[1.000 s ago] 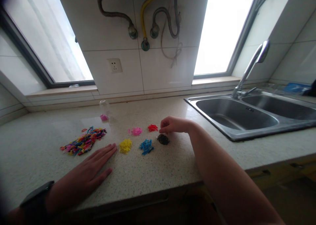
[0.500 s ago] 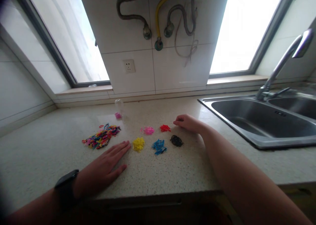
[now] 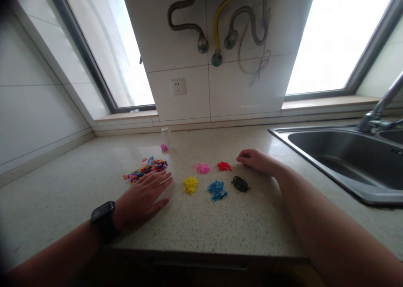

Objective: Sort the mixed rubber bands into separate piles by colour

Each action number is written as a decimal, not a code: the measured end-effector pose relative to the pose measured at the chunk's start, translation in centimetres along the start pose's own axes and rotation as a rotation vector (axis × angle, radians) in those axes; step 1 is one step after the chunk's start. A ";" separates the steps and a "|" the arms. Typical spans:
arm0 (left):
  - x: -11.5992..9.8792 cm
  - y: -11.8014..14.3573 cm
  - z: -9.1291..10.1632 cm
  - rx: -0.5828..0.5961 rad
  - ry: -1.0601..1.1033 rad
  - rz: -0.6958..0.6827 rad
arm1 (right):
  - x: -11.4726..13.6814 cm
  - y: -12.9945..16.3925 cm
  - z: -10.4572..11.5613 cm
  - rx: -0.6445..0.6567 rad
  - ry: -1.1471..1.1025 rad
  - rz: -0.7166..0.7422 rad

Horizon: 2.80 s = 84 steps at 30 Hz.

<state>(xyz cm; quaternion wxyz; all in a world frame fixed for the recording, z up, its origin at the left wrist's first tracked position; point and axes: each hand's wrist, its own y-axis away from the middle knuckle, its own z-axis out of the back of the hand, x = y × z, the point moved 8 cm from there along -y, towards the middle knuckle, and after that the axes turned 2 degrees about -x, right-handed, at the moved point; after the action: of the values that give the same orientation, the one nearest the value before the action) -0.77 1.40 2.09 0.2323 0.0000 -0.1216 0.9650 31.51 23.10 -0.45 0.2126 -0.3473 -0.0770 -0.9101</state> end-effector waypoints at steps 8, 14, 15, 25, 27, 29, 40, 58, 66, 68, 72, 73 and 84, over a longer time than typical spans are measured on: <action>4.1 0.0 0.2 -0.135 -0.086 0.150 | 0.0 0.0 -0.1 0.025 0.033 -0.029; 5.2 0.0 -0.3 -0.148 -0.058 0.199 | -0.2 -0.2 -0.2 0.017 0.040 -0.001; 5.4 0.0 -0.5 -0.140 -0.054 0.205 | -0.2 -0.2 -0.2 0.015 0.043 0.006; 5.3 0.0 -0.7 -0.113 -0.062 0.231 | -0.5 -0.4 -0.4 0.021 0.046 0.001; 5.2 0.0 -0.6 -0.121 -0.064 0.233 | -0.6 -0.4 -0.4 0.023 0.038 0.000; 5.0 0.0 -0.4 -0.135 -0.063 0.231 | -0.5 -0.3 -0.4 0.023 0.036 0.011; 4.6 0.1 -0.6 -0.169 -0.103 0.184 | -0.1 -0.2 -0.4 0.020 0.058 0.016; 4.5 0.1 -0.4 -0.201 -0.044 0.188 | -0.2 -0.4 -0.5 0.038 0.076 0.045; 5.2 0.2 -0.9 -0.188 -0.050 0.237 | 0.0 -0.3 -0.5 0.033 0.075 0.042; 5.3 0.2 -1.0 -0.186 -0.056 0.247 | -0.1 -0.3 -0.5 0.034 0.071 0.037; 5.2 0.2 -1.0 -0.188 -0.062 0.241 | -0.5 -0.4 -0.6 0.039 0.056 0.025; 5.2 0.2 -1.0 -0.192 -0.060 0.238 | -0.4 -0.4 -0.5 0.036 0.056 0.030; 5.1 0.2 -0.9 -0.212 -0.059 0.215 | 0.0 -0.3 -0.5 0.041 0.062 0.042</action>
<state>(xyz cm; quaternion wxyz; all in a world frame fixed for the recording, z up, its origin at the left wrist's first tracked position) -5.37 3.74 1.46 0.1226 -0.0093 -0.2288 0.9657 31.14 23.21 -0.84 0.2412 -0.3158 -0.0817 -0.9140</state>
